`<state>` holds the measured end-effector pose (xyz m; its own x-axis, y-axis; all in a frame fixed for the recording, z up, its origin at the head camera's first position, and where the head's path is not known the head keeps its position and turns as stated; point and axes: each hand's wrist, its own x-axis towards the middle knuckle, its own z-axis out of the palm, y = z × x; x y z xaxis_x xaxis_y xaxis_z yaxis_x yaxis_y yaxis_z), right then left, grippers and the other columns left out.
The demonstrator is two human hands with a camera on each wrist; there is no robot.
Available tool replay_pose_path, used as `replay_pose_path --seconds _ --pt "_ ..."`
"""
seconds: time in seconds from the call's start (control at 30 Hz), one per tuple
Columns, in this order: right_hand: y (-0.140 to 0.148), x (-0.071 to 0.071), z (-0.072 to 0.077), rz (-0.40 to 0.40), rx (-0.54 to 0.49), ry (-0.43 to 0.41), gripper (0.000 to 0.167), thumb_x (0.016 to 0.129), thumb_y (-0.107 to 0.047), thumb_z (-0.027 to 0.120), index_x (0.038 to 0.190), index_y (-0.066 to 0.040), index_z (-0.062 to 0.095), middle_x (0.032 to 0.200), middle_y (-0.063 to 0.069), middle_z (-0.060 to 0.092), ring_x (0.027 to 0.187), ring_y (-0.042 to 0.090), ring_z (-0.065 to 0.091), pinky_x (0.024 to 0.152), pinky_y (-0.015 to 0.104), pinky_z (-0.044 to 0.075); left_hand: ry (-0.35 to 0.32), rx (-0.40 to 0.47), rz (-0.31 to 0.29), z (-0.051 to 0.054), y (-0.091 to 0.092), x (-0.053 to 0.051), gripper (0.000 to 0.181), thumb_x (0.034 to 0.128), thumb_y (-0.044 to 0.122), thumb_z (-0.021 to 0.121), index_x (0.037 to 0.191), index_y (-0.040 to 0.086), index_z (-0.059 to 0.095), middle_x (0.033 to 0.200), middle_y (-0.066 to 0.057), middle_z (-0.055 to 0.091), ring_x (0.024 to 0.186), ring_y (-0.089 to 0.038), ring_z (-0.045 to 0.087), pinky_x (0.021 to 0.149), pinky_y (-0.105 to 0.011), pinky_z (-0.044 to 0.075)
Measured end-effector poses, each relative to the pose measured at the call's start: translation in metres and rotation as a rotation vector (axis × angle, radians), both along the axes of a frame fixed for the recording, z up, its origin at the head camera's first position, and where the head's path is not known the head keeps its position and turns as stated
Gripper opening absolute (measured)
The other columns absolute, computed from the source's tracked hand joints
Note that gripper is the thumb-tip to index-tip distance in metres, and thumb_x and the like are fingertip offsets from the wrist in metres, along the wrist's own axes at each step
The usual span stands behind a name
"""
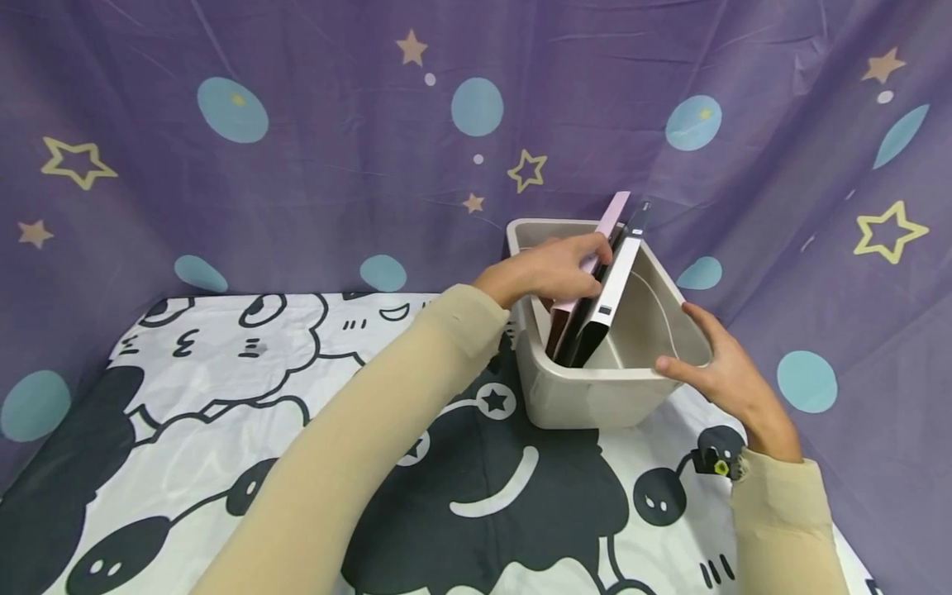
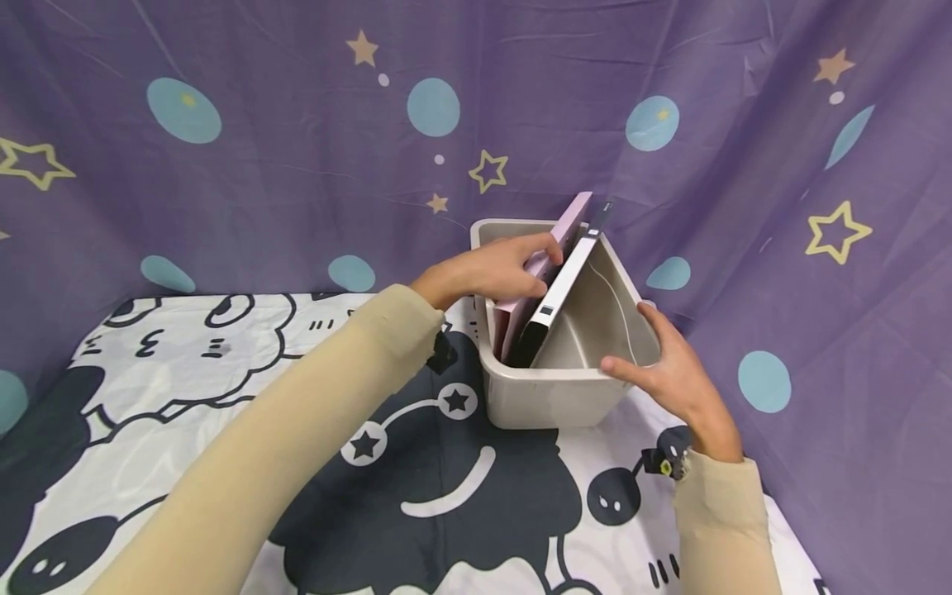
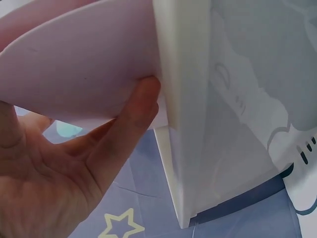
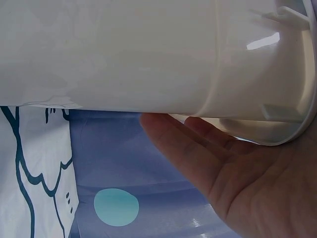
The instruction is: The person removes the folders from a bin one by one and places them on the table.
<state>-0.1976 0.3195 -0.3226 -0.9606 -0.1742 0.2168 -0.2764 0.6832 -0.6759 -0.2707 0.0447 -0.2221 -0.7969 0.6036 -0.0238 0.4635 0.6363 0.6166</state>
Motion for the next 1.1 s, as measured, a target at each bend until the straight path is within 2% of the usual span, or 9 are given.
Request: replay_pose_path --seconds 0.17,0.33,0.47,0.67,0.83,1.1 --pt "0.0 0.0 0.001 -0.004 0.006 -0.004 0.094 0.081 -0.03 0.075 0.153 -0.01 0.017 0.139 0.024 0.041 0.115 0.036 0.046 0.088 0.044 0.037 0.004 0.015 0.02 -0.001 -0.001 -0.001 0.041 0.0836 0.019 0.062 0.121 0.026 0.048 0.12 -0.007 0.052 0.073 -0.022 0.059 0.059 -0.039 0.056" --pt "0.001 0.0 0.002 0.0 0.002 -0.005 0.094 0.081 -0.03 0.074 0.153 -0.008 0.017 0.139 0.025 0.04 0.115 0.037 0.045 0.09 0.05 0.036 -0.005 0.047 0.045 -0.005 -0.004 -0.004 0.04 0.0834 0.018 0.061 0.12 0.028 0.048 0.115 -0.006 0.053 0.063 -0.019 0.056 0.056 -0.037 0.054" --pt "0.002 0.001 0.002 0.0 -0.004 -0.007 0.094 0.082 -0.03 0.074 0.153 -0.008 0.016 0.139 0.025 0.04 0.115 0.037 0.044 0.09 0.054 0.035 -0.008 0.064 0.042 -0.007 -0.005 -0.006 0.038 0.0833 0.017 0.06 0.117 0.028 0.048 0.115 -0.006 0.053 0.058 -0.018 0.054 0.053 -0.034 0.052" --pt "0.002 0.0 0.001 -0.006 -0.006 0.002 0.094 0.081 -0.03 0.074 0.153 -0.01 0.017 0.14 0.025 0.039 0.117 0.037 0.044 0.091 0.055 0.034 -0.017 0.074 0.058 -0.008 -0.007 -0.008 0.035 0.0848 0.019 0.06 0.116 0.028 0.046 0.112 -0.008 0.052 0.056 -0.018 0.052 0.048 -0.031 0.047" --pt "0.0 0.0 0.0 -0.004 -0.005 0.007 0.094 0.081 -0.031 0.074 0.153 -0.01 0.017 0.141 0.025 0.039 0.117 0.038 0.043 0.092 0.056 0.034 0.015 0.08 0.078 -0.009 -0.01 -0.007 0.034 0.0848 0.019 0.06 0.116 0.026 0.047 0.107 -0.009 0.055 0.055 -0.017 0.052 0.046 -0.027 0.045" --pt "0.0 0.001 0.0 -0.004 -0.005 0.011 0.094 0.081 -0.031 0.074 0.153 -0.009 0.017 0.141 0.025 0.039 0.117 0.038 0.043 0.092 0.056 0.034 0.019 0.137 0.1 -0.009 -0.013 -0.005 0.032 0.0829 0.015 0.06 0.112 0.022 0.048 0.104 -0.009 0.056 0.056 -0.016 0.05 0.046 -0.026 0.043"
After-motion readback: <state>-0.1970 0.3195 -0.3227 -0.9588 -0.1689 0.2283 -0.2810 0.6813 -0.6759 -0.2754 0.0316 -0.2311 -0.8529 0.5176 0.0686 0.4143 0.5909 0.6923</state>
